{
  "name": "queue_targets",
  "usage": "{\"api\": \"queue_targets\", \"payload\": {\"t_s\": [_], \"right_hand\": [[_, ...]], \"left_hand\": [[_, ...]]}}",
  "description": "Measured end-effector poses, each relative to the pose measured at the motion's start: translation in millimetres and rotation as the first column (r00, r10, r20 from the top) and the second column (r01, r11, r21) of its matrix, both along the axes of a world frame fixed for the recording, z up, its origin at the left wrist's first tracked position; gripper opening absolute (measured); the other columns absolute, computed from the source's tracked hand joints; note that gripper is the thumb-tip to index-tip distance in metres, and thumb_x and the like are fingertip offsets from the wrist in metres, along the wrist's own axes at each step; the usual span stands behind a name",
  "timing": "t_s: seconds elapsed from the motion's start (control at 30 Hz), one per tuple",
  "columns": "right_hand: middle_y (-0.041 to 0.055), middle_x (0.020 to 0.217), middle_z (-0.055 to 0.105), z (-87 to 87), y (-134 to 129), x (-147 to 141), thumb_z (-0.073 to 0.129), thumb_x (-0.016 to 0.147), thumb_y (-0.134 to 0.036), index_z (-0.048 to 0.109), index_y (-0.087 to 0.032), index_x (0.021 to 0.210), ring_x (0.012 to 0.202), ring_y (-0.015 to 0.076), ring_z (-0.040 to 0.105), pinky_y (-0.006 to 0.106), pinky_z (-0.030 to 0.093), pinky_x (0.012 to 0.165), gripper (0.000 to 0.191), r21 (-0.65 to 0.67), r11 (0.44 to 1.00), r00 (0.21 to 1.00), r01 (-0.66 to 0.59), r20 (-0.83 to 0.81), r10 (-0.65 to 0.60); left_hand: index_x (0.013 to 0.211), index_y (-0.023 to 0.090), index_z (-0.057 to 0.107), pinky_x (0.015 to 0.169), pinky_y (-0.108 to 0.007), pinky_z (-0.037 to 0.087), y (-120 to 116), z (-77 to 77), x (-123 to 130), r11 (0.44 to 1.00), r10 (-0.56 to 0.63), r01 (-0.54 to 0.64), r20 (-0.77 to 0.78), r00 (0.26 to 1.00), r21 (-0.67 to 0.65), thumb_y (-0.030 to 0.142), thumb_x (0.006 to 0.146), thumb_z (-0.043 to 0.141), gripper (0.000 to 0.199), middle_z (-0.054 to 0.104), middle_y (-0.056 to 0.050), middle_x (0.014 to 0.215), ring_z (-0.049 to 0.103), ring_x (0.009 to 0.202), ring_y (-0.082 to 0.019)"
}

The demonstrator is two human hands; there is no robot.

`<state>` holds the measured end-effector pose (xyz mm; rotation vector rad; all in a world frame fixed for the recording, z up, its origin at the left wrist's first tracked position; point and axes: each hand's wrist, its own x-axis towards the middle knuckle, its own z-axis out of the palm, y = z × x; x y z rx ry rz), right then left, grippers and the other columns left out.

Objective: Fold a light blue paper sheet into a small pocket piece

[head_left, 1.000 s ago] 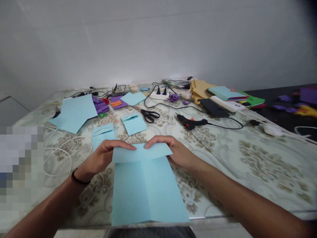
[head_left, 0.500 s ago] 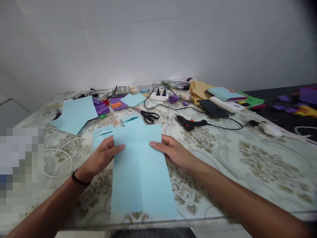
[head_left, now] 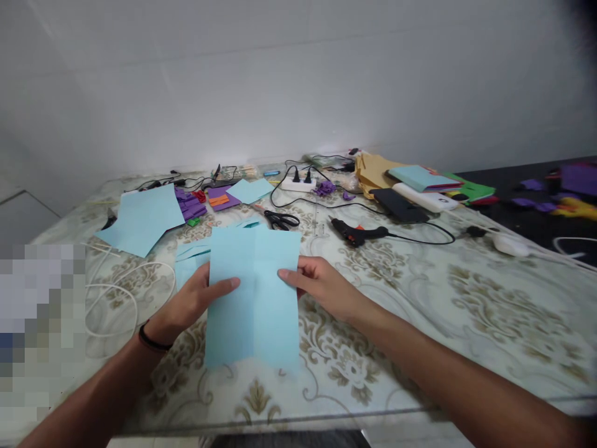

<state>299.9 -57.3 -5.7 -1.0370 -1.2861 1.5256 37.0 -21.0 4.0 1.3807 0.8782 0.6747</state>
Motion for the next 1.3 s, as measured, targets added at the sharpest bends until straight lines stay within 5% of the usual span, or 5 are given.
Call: {"api": "queue_targets", "payload": {"t_s": [0.2,0.37,0.63,0.97,1.3], "right_hand": [[0.0039,0.086,0.074,-3.0,0,2,0.080,0.082,-0.051,0.071,-0.015,0.095,0.075,0.0165,0.066,0.028,0.052,0.069,0.040,0.029,0.989,0.990,-0.143,0.020,0.143],[0.0062,0.098,0.077,-7.4,1,3,0.081,0.084,-0.047,0.071,-0.015,0.103,0.082,0.0184,0.069,0.030,0.055,0.074,0.039,0.097,0.991,0.995,-0.089,0.051,0.084],[0.0057,0.101,0.081,-6.4,3,7,0.077,0.087,-0.044,0.080,-0.022,0.117,0.086,0.0208,0.072,0.032,0.057,0.078,0.037,0.204,0.972,0.981,-0.116,0.175,0.080],[0.0045,0.107,0.079,-4.7,8,12,0.054,0.094,-0.017,0.085,-0.024,0.103,0.095,0.0195,0.071,0.030,0.053,0.083,0.032,0.356,0.925,0.974,-0.130,0.220,0.052],[0.0101,0.144,0.063,-3.0,7,17,0.057,0.078,-0.008,0.076,-0.024,0.122,0.121,0.0291,0.065,0.036,0.051,0.093,0.049,0.358,0.839,0.841,-0.410,0.505,0.195]], "left_hand": [[0.116,0.015,0.074,0.071,-0.032,0.061,3,0.6,0,0.999,0.010,-0.009,-0.012,1.000,0.039,0.040,0.092,0.074,0.035,0.080,-0.010,0.104,0.073,0.084,-0.025],[0.102,0.014,0.078,0.064,-0.029,0.059,3,1.4,2,0.994,-0.057,0.066,-0.101,0.993,0.090,0.043,0.091,0.075,0.031,0.079,-0.008,0.090,0.071,0.074,-0.022],[0.116,0.023,0.081,0.094,-0.035,0.056,9,4.6,-4,0.893,-0.143,0.188,-0.138,0.980,0.410,0.038,0.096,0.069,0.027,0.079,-0.011,0.118,0.072,0.110,-0.029],[0.092,0.023,0.086,0.085,-0.033,0.060,13,7.2,-3,0.897,-0.105,0.111,-0.038,0.994,0.427,0.031,0.093,0.072,0.016,0.078,-0.012,0.122,0.073,0.110,-0.029],[0.098,0.024,0.085,0.103,-0.038,0.052,35,-5.3,-14,0.737,-0.219,0.376,-0.328,0.919,0.561,-0.001,0.082,0.044,0.050,0.077,-0.007,0.125,0.071,0.114,-0.024]]}}
